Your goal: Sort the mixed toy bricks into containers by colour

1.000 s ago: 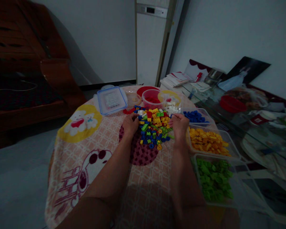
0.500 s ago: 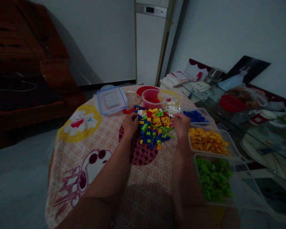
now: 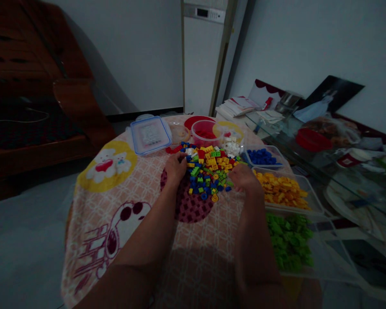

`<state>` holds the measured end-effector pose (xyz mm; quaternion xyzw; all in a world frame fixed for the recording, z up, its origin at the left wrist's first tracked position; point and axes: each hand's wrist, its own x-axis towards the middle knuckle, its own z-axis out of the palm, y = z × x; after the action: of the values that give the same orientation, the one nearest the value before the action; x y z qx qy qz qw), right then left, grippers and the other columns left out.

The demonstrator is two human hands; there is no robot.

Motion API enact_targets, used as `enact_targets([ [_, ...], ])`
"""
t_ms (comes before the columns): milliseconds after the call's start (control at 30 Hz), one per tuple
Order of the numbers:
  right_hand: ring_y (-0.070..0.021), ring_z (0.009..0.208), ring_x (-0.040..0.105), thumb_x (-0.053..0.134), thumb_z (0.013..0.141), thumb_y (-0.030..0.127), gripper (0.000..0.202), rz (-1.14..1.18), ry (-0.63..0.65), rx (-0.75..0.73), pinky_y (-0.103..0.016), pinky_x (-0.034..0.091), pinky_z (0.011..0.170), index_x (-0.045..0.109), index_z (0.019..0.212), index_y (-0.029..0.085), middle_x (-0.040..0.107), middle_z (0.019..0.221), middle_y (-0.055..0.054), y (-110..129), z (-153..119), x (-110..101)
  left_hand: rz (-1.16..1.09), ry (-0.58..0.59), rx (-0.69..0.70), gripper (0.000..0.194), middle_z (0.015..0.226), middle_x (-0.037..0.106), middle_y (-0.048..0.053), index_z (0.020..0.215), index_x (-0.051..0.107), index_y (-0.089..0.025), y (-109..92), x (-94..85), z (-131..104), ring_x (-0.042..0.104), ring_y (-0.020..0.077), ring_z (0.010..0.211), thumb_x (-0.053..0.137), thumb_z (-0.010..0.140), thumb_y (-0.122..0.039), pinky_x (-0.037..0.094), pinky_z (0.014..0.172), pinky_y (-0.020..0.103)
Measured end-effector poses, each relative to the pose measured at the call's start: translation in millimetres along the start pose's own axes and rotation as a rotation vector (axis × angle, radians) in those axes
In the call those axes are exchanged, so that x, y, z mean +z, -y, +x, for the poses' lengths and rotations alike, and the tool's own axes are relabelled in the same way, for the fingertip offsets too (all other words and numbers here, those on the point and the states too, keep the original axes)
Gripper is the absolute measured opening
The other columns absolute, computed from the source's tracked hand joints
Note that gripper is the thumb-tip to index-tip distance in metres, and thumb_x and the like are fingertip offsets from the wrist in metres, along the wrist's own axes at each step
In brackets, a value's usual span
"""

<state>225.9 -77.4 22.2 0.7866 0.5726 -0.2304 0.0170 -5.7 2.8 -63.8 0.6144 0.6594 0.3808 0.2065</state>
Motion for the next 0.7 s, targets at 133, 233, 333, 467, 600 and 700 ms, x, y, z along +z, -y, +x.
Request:
enact_targets([
  [133,-0.0248,0.053,0.070,0.049,0.100,0.031,0.037,0.184,0.211,0.018,-0.030,0.054,0.056,0.075,0.082,0.012,0.070,0.061,-0.013,10.4,2.9,15.5,-0.011,0.008,-0.003,0.032,0.112,0.079,0.008,0.112,0.078,-0.019,0.1,0.0,0.2,0.071,0.0238,0.103,0.059,0.086,-0.017,0.053,0.098,0.036],
  [233,-0.0237,0.049,0.068,0.050,0.100,0.031,0.031,0.387,0.219,-0.038,-0.030,0.053,0.050,0.069,0.081,0.015,0.065,0.054,-0.008,20.2,7.2,26.6,0.000,0.001,0.003,0.032,0.112,0.079,0.009,0.111,0.079,-0.018,-0.8,-0.5,0.1,0.071,0.0246,0.103,0.059,0.086,-0.018,0.053,0.098,0.036],
  [333,-0.0205,0.048,0.067,0.052,0.100,0.028,0.027,0.531,0.180,-0.124,-0.026,0.051,0.046,0.062,0.076,0.017,0.063,0.053,-0.004,25.5,13.4,33.9,-0.003,-0.008,0.000,0.031,0.110,0.079,0.008,0.110,0.079,-0.018,-0.8,-0.2,0.7,0.071,0.0245,0.103,0.061,0.086,-0.018,0.053,0.098,0.036],
  [467,-0.0138,0.052,0.068,0.051,0.097,0.019,0.025,0.696,0.076,-0.220,-0.019,0.051,0.048,0.058,0.073,0.017,0.063,0.059,-0.001,27.7,15.4,33.6,-0.013,0.003,0.004,0.032,0.111,0.079,0.009,0.112,0.079,-0.017,0.4,0.7,1.7,0.072,0.0240,0.103,0.060,0.086,-0.018,0.053,0.099,0.035],
  [600,-0.0109,0.054,0.065,0.054,0.092,0.013,0.022,0.725,-0.021,-0.249,-0.016,0.050,0.050,0.062,0.073,0.016,0.063,0.059,0.001,25.8,11.2,26.8,-0.006,0.007,-0.003,0.032,0.110,0.079,0.008,0.112,0.079,-0.018,1.2,1.3,2.4,0.072,0.0239,0.102,0.060,0.086,-0.017,0.053,0.098,0.036],
  [700,-0.0113,0.050,0.062,0.058,0.087,0.010,0.019,0.620,0.007,-0.279,-0.017,0.046,0.049,0.066,0.071,0.016,0.059,0.054,0.003,22.0,11.4,25.2,-0.009,0.001,-0.004,0.031,0.109,0.079,0.007,0.110,0.078,-0.019,1.4,1.5,2.4,0.072,0.0236,0.101,0.060,0.085,-0.018,0.053,0.097,0.036],
])
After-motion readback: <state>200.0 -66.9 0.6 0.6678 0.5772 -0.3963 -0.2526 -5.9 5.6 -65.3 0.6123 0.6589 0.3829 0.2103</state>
